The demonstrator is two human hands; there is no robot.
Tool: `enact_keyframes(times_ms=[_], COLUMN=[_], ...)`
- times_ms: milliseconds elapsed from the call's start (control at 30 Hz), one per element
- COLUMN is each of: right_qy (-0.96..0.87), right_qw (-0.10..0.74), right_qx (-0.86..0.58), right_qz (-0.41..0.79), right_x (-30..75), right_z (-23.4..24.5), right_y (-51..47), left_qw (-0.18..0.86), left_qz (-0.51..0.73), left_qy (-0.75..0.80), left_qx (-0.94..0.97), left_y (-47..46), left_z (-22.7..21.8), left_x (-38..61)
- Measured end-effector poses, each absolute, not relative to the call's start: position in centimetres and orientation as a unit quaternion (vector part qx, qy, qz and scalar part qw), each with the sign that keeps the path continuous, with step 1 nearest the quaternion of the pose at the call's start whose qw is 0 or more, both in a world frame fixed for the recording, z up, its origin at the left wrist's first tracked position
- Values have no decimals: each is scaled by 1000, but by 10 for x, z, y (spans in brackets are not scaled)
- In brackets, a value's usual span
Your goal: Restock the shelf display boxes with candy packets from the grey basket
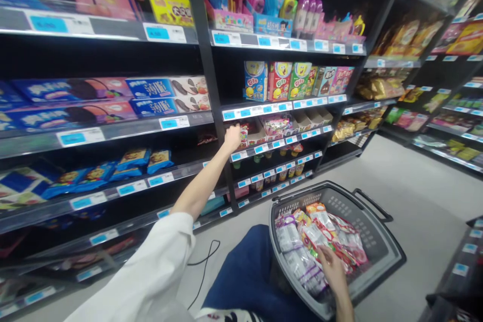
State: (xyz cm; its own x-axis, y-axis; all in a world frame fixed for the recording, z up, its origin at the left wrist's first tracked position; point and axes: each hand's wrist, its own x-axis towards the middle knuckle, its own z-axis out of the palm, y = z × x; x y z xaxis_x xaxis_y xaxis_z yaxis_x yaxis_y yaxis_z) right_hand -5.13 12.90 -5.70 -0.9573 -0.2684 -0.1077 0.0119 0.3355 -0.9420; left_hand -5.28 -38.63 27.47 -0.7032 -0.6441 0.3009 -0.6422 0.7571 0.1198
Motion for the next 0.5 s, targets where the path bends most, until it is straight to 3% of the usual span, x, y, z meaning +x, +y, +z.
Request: enact_keyframes(times_ms=[300,500], right_qy=[805,806], right_qw=[127,125], right_qx=[-91,-94], right_qz=[-573,-570], right_x=[-53,-56], right_z=[-73,-76], right_y=[131,130], left_qw=[194,143], left_qz=[78,69], left_qy=[-940,-964], left_qx=[270,211], left_y=[-375,-367], left_z=[273,236], left_x=[-54,-48])
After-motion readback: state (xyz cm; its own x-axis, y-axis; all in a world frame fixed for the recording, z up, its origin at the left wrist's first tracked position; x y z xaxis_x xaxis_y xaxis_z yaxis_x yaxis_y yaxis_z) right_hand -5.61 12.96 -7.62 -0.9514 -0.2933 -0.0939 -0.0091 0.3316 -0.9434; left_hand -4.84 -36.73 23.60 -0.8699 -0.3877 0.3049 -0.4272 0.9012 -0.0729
